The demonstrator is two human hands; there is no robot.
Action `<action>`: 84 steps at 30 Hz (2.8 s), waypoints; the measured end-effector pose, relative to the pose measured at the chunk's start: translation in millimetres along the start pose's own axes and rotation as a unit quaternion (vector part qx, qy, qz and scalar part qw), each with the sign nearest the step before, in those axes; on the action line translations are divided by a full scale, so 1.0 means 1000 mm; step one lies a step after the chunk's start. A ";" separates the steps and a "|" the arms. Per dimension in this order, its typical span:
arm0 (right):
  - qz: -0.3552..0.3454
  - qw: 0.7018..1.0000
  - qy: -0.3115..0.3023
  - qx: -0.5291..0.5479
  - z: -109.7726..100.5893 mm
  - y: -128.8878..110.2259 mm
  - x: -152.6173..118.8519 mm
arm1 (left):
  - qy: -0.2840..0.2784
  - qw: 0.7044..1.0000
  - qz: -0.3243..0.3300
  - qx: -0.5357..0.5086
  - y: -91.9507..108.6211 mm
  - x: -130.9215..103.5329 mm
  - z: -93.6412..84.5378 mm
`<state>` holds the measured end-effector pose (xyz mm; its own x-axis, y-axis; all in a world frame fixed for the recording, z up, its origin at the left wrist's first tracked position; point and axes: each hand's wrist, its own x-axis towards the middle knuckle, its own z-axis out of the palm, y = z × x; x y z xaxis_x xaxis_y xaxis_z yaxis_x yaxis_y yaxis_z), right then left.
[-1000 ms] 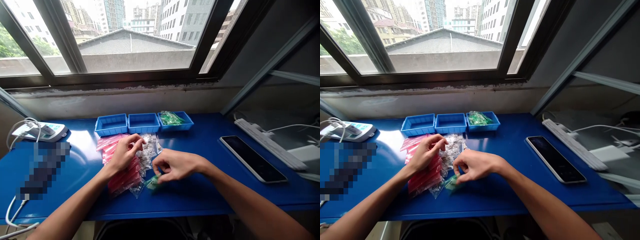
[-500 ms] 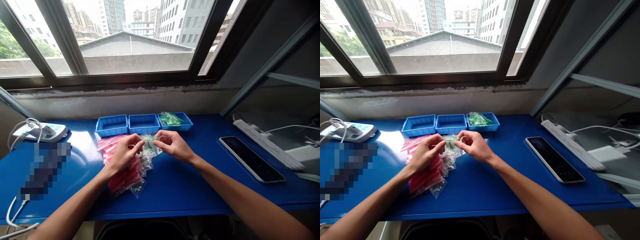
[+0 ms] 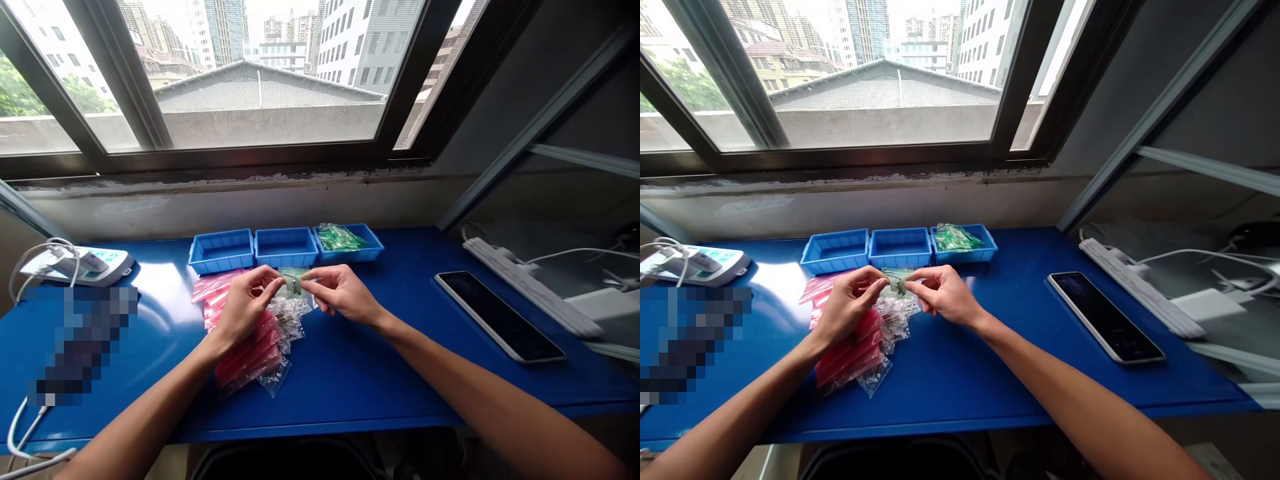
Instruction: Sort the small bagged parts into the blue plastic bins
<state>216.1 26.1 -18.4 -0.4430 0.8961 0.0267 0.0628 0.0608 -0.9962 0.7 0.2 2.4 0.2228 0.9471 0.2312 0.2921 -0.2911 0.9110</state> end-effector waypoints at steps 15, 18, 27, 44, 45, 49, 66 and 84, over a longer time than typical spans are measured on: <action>-0.199 0.959 0.137 -0.147 0.005 0.003 -0.008 | 0.028 0.996 0.063 0.049 -0.007 -0.004 0.000; -0.209 0.957 0.131 -0.151 0.004 0.003 -0.008 | 0.025 0.996 0.073 0.049 -0.007 -0.004 0.000; -0.141 0.977 0.102 -0.119 0.006 -0.009 -0.009 | -0.013 1.000 0.009 0.007 -0.001 -0.006 0.002; -0.072 0.993 0.077 -0.049 0.007 -0.007 -0.007 | -0.028 0.997 -0.044 -0.062 -0.002 -0.003 0.000; -0.073 0.994 0.078 -0.038 0.007 -0.006 -0.007 | -0.028 0.997 -0.041 -0.067 -0.002 -0.003 0.000; -0.089 0.992 0.084 -0.011 0.007 -0.003 -0.006 | -0.015 0.997 -0.019 -0.074 -0.004 -0.004 0.001; -0.155 0.977 0.114 -0.092 0.005 0.001 -0.008 | 0.029 0.998 0.061 0.005 -0.007 -0.003 0.000; -0.038 0.999 0.025 0.026 0.004 -0.009 -0.003 | -0.030 0.999 -0.033 -0.018 0.001 -0.004 0.002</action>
<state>213.6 21.4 -10.1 -0.3990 0.9108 0.1057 -0.0174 0.1078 -0.9940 1.9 -4.0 1.7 0.2602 0.9538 0.1503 0.2739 -0.2222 0.9358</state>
